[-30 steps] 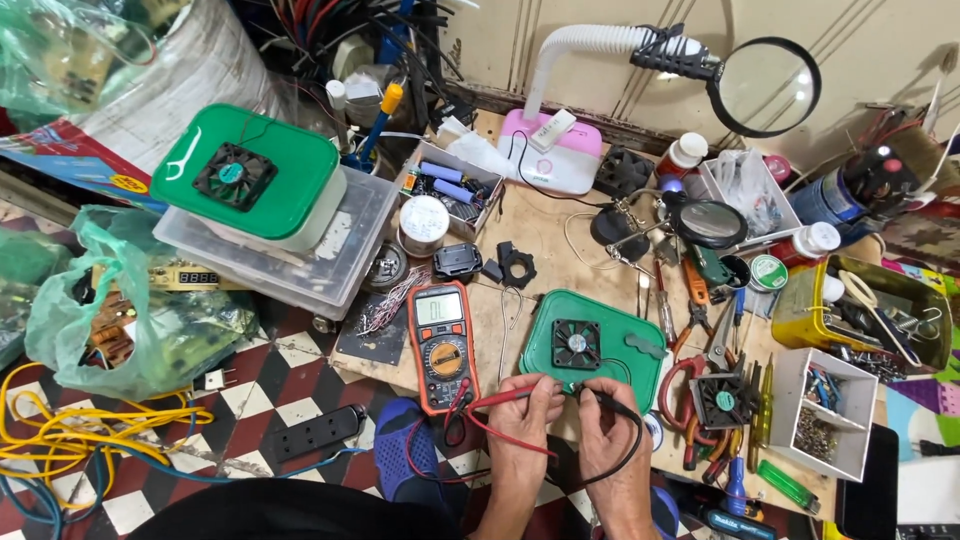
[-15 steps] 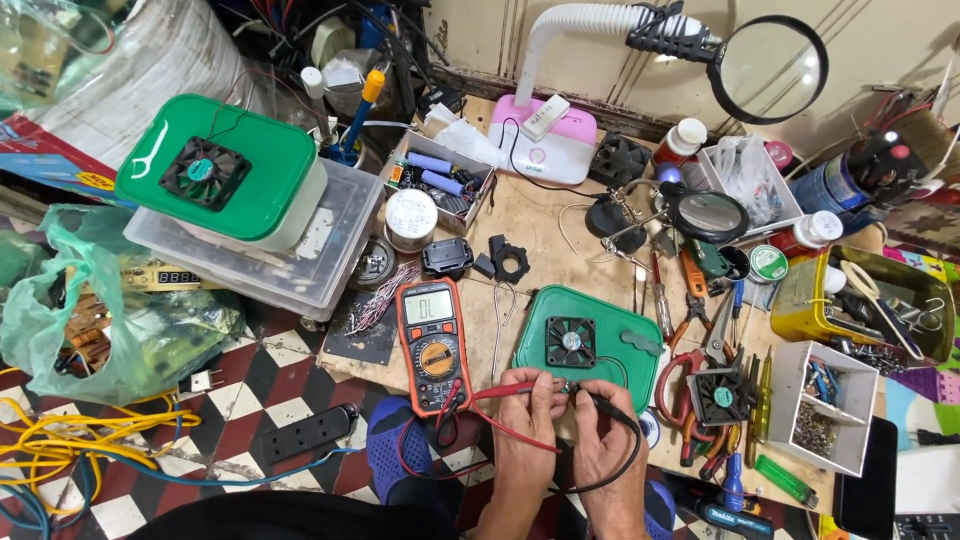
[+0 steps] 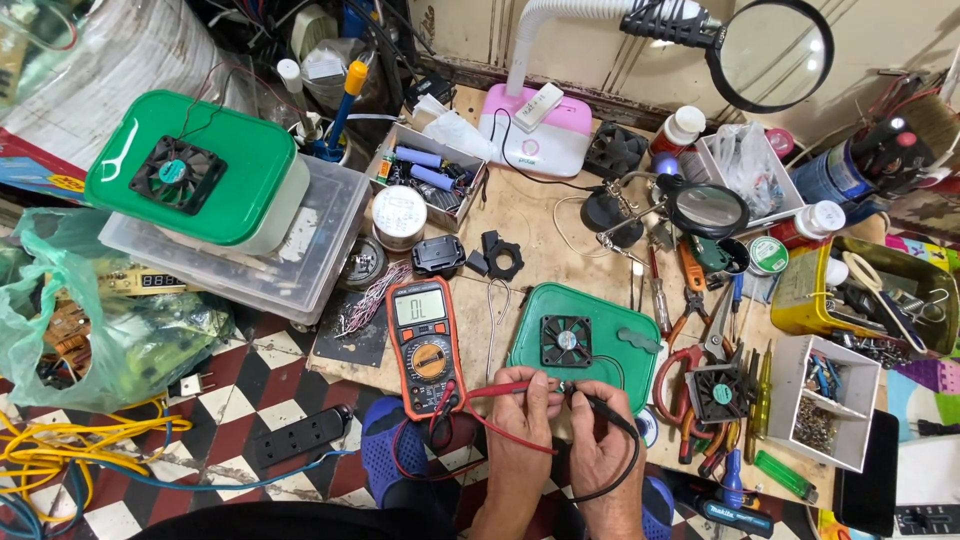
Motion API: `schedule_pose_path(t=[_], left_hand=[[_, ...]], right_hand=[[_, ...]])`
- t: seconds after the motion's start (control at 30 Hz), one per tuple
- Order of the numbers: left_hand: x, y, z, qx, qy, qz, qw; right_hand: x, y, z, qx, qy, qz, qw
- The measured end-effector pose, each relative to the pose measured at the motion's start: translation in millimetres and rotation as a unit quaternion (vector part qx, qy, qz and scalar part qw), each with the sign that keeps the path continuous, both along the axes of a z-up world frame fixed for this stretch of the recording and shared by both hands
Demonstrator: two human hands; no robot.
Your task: The person sits on the floor and uses a multimeter to test a small electronic component, likely a fan, by touching the probes to its terminals. The multimeter display is visible, showing readings as the person adjusts the probes.
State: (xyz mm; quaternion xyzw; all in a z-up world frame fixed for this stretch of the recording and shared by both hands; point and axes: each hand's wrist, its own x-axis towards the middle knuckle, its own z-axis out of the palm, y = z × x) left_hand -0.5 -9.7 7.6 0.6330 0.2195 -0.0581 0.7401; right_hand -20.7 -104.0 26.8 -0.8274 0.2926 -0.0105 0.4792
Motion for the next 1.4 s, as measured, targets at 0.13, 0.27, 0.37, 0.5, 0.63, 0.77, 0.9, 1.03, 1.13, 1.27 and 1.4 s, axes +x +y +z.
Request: schedule_pose_path(t=[0.13, 0.27, 0.37, 0.5, 0.63, 0.77, 0.9, 1.03, 1.13, 1.27, 1.4], left_hand=[[2, 3, 2, -0.015, 0.014, -0.002, 1.0], [2, 6, -7, -0.05, 0.008, 0.026, 0.998], [1, 13, -5, -0.007, -0.017, 0.007, 1.0], [0, 22, -9, 0.044, -0.029, -0.025, 0.998], [-4, 26, 1, 0.112, -0.018, -0.047, 0.992], [-4, 27, -1, 0.141, -0.023, -0.066, 0.988], [-1, 29, -2, 0.129, -0.032, -0.079, 0.988], [1, 33, 3, 0.127, -0.027, -0.093, 0.987], [2, 34, 10, 0.123, 0.004, -0.097, 0.988], [2, 32, 18, 0.073, 0.013, -0.055, 0.996], [-2, 31, -4, 0.034, -0.036, -0.015, 0.999]], right_hand=[[-3, -2, -12, 0.032, -0.087, -0.003, 0.996], [-2, 1, -14, 0.079, -0.137, -0.006, 0.987], [-4, 2, -29, 0.065, -0.167, 0.047, 0.983], [-7, 6, -23, -0.004, -0.209, 0.131, 0.969], [-8, 5, -24, -0.022, -0.247, 0.16, 0.956], [-8, 5, -27, -0.039, -0.246, 0.156, 0.956], [-8, 4, -34, -0.04, -0.224, 0.143, 0.963], [-9, 7, -29, -0.047, -0.257, 0.162, 0.952], [-11, 5, -33, -0.087, -0.275, 0.197, 0.937], [-10, 5, -29, -0.098, -0.283, 0.21, 0.931], [-11, 6, -31, -0.114, -0.275, 0.205, 0.932]])
